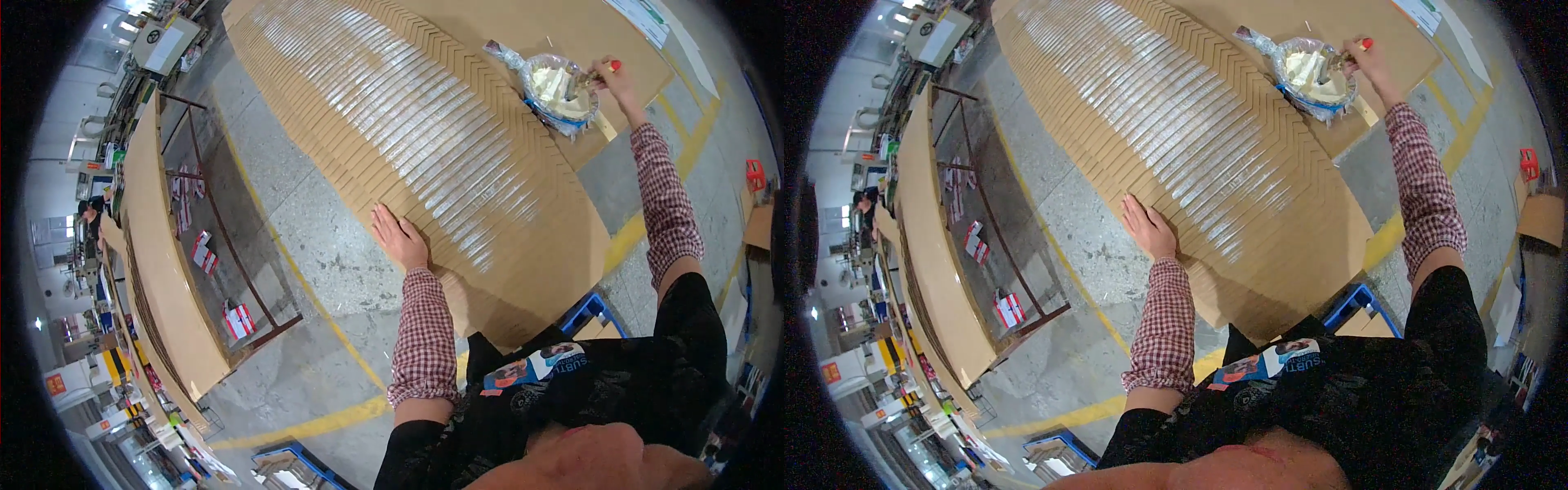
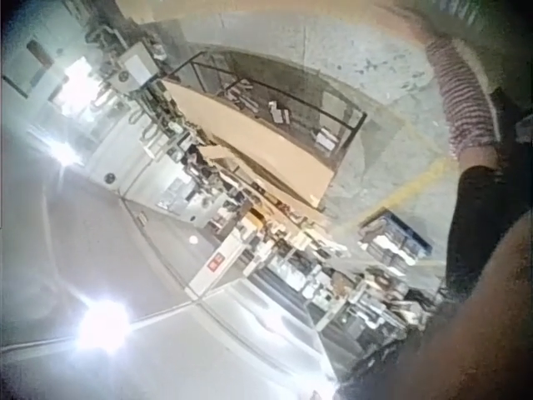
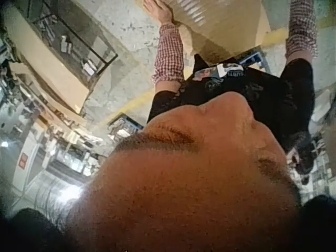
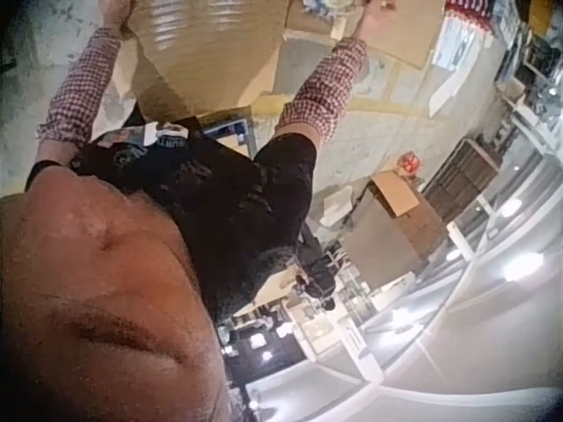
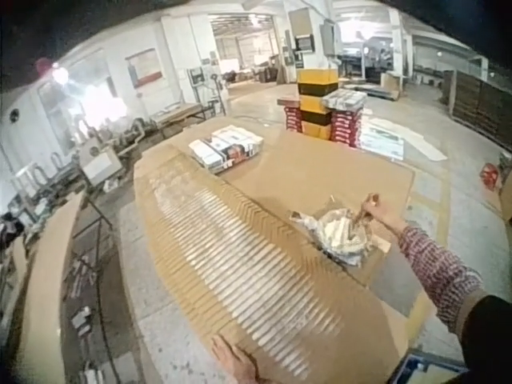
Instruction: Applying adhesive to strips of corrugated cardboard using a brush.
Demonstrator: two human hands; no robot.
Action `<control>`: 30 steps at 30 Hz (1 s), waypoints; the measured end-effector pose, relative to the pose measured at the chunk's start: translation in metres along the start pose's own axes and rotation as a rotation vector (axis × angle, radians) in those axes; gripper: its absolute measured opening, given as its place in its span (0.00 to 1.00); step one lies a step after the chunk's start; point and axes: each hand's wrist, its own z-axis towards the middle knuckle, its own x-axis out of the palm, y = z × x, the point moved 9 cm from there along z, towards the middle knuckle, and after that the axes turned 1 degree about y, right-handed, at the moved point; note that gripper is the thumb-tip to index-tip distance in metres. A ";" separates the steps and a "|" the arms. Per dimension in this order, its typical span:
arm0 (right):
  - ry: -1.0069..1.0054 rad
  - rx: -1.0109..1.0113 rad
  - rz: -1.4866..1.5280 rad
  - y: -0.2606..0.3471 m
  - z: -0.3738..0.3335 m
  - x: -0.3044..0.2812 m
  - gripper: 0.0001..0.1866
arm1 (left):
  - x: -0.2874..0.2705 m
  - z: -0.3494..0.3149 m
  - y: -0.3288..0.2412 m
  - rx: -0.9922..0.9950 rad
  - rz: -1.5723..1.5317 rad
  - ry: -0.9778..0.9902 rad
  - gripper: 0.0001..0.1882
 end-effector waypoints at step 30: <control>0.247 -0.420 -0.126 0.099 -0.274 0.148 0.05 | -0.002 -0.090 -0.029 -0.051 0.051 0.224 0.29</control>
